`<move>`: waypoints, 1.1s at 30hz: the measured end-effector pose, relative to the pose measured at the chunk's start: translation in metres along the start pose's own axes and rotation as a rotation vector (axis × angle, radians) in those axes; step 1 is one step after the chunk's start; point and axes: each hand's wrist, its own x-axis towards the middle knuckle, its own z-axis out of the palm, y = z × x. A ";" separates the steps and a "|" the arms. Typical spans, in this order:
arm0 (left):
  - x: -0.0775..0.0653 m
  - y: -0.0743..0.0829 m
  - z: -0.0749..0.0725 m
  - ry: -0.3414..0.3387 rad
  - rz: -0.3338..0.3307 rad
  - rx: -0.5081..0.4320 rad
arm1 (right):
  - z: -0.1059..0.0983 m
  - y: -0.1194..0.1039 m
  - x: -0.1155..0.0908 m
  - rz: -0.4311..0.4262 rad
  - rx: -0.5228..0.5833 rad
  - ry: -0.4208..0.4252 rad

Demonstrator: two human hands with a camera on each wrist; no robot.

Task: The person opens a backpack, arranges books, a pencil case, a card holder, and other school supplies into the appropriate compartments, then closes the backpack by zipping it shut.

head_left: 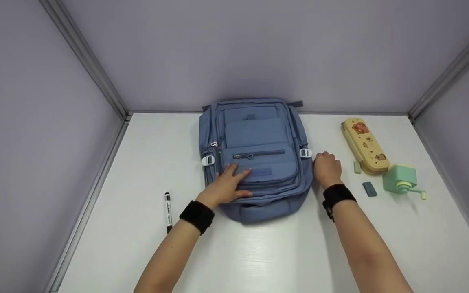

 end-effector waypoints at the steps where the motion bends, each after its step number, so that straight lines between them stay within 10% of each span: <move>1: 0.000 0.000 0.000 -0.007 0.002 0.003 | -0.001 0.000 0.000 -0.004 0.001 -0.006; 17: 0.001 0.002 0.004 -0.056 -0.037 0.073 | -0.023 0.013 -0.006 -0.036 0.116 -0.130; 33: 0.000 0.005 0.001 -0.064 -0.039 0.091 | -0.053 0.013 -0.031 -0.107 0.173 -0.474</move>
